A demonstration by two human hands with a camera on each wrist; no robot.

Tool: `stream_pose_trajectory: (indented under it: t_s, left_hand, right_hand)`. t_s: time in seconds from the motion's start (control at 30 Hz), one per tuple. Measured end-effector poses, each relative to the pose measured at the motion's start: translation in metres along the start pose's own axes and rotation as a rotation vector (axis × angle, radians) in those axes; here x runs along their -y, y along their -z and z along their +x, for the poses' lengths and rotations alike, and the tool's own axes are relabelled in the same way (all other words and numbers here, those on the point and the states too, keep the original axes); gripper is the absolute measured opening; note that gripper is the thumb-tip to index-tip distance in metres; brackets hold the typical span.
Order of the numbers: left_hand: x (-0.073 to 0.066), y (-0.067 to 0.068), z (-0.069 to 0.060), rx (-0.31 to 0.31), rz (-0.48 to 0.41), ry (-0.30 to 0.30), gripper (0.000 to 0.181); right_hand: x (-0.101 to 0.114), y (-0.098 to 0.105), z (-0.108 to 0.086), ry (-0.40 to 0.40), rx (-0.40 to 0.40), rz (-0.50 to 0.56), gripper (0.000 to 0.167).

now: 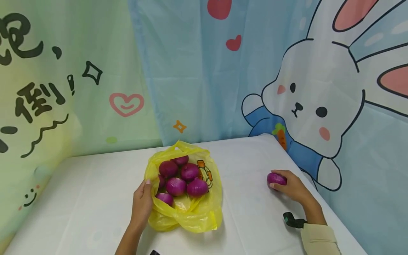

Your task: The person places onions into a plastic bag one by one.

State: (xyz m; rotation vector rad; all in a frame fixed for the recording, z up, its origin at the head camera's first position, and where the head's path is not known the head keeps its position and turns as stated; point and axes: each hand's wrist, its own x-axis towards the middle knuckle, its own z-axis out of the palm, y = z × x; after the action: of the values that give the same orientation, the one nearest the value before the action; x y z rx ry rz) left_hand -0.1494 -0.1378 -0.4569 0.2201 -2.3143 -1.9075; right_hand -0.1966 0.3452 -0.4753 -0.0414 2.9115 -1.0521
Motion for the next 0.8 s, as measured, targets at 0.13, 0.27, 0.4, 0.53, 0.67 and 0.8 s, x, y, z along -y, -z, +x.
stream_pose_trajectory:
  t_s: [0.13,0.27,0.4,0.53,0.67,0.8]
  left_hand:
    - [0.0,-0.001,0.0,-0.002,0.0,-0.005,0.051]
    - [0.0,-0.001,0.001,-0.005,-0.004,-0.013,0.051]
    - [0.0,-0.001,0.001,-0.008,-0.002,-0.019,0.05]
    - [-0.001,-0.001,0.001,0.0,0.003,-0.01,0.051]
    - [-0.002,-0.001,0.0,0.009,-0.007,-0.008,0.052]
    - [-0.001,-0.003,-0.001,0.016,-0.015,-0.005,0.054]
  right_hand:
    - [0.006,-0.003,0.002,0.0,-0.025,0.011,0.065]
    - [0.017,-0.004,0.008,0.02,-0.034,0.045,0.065]
    - [0.03,0.002,0.014,0.078,-0.034,0.074,0.063]
    - [0.045,0.008,0.018,0.132,-0.026,0.116,0.064]
    - [0.062,0.009,0.024,0.184,-0.003,0.176,0.065]
    - [0.079,0.007,0.031,0.211,0.013,0.214,0.064]
